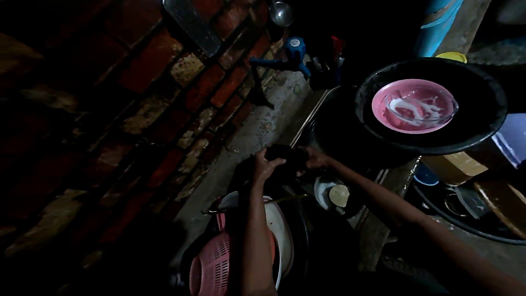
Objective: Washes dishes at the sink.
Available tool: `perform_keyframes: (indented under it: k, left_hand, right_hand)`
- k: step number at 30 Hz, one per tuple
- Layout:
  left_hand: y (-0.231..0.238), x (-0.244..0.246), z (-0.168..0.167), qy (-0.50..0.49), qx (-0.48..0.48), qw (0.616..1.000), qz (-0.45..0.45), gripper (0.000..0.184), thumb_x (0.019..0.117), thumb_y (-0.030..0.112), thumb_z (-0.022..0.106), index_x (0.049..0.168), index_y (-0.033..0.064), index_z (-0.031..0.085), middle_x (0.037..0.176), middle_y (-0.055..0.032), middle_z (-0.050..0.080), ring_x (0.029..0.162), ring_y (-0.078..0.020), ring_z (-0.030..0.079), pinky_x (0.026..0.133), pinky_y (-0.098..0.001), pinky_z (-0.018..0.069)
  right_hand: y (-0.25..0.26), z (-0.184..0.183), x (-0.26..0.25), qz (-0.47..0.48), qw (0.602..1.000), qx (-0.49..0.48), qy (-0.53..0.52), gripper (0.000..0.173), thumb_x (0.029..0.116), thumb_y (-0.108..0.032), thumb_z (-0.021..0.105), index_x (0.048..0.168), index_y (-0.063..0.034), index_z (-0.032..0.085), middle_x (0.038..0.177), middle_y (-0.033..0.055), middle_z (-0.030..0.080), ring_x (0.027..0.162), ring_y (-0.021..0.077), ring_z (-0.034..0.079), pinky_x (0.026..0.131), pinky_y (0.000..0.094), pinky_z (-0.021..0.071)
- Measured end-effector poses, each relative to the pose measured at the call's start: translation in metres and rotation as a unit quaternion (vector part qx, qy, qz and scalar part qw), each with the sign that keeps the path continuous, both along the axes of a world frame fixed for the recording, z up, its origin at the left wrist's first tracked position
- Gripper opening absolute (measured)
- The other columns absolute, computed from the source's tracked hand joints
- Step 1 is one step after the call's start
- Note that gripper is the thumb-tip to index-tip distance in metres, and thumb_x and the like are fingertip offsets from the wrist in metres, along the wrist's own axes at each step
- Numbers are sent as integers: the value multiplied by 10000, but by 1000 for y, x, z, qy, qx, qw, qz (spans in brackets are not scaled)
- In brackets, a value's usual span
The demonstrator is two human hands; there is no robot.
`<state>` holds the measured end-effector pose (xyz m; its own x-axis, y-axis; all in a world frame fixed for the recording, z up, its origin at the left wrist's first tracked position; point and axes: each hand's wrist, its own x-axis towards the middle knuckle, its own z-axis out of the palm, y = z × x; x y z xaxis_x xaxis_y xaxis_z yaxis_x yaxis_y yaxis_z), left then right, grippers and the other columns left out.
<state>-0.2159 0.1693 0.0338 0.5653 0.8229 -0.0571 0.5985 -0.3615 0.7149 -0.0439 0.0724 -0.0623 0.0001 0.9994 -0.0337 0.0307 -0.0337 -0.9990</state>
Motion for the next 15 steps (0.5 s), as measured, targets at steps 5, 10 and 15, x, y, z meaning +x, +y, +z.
perform_keyframes:
  k: [5, 10, 15]
  left_hand:
    - [-3, 6, 35, -105, -9, 992, 66, 475, 776, 9, 837, 1206, -7, 637, 1063, -137, 695, 919, -185, 676, 818, -385, 581]
    - [-4, 10, 35, -156, -10, 983, 92, 467, 759, 13, 832, 1183, 10, 636, 1020, -103, 690, 857, -144, 662, 741, -337, 574]
    - [3, 7, 11, -90, 33, 993, 68, 484, 763, 39, 870, 1189, -25, 648, 1056, -153, 708, 959, -192, 691, 878, -395, 580]
  right_hand:
    - [4, -22, -24, -47, 997, 15, -52, 923, 706, -111, 888, 1484, 11, 407, 1326, 234, 600, 1214, 294, 605, 1060, 455, 485]
    - [14, -10, -34, -192, 980, -53, -28, 419, 913, -39, 666, 1321, 35, 613, 1249, 246, 655, 1178, 317, 632, 1038, 474, 487]
    - [2, 19, -32, -229, 932, -125, 253, 366, 1019, -8, 497, 1385, 3, 516, 1145, 154, 624, 948, 179, 621, 825, 352, 538]
